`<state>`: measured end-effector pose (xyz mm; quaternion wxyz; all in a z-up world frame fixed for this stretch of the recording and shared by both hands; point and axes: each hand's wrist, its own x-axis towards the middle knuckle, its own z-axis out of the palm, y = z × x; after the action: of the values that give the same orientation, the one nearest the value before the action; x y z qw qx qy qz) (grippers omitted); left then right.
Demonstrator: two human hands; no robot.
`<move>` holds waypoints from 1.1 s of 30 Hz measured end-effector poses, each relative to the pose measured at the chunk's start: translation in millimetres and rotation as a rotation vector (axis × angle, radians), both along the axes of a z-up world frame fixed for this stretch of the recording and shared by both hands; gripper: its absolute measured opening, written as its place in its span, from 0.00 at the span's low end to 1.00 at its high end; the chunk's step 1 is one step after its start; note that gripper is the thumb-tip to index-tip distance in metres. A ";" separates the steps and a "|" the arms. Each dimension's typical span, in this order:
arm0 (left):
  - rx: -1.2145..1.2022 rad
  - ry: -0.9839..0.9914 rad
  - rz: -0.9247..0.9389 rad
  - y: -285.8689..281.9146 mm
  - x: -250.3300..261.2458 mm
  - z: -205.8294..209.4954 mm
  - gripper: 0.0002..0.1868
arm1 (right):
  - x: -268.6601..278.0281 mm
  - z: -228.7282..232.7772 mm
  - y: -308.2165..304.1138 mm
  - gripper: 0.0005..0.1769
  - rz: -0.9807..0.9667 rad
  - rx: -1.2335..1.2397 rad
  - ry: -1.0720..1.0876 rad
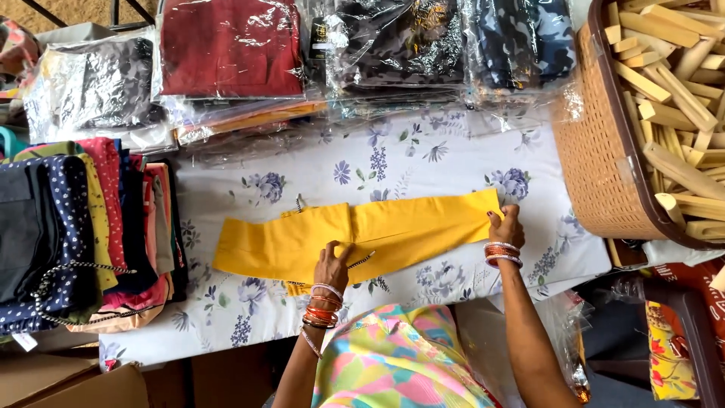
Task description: Fold several pieces of clothing, including polka-dot leggings and yellow pants, on a table.
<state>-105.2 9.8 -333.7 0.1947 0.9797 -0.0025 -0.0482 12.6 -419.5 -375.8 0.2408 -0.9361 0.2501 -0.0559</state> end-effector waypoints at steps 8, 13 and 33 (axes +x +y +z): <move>0.124 -0.228 -0.070 -20.4 -6.9 17.0 0.34 | -22.2 13.6 61.5 0.28 0.505 -0.051 -0.436; 0.095 -0.168 -0.434 -14.6 -33.7 -40.5 0.28 | -60.3 24.3 119.9 0.39 1.052 0.024 -0.224; 0.011 -0.092 -0.071 11.0 98.6 3.4 0.31 | -20.3 -0.1 111.5 0.41 0.839 -0.106 -0.150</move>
<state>-6.6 20.8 -330.3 0.1871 0.9812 -0.0458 -0.0099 -7.7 -308.0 -375.9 0.2118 -0.9611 -0.1738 -0.0337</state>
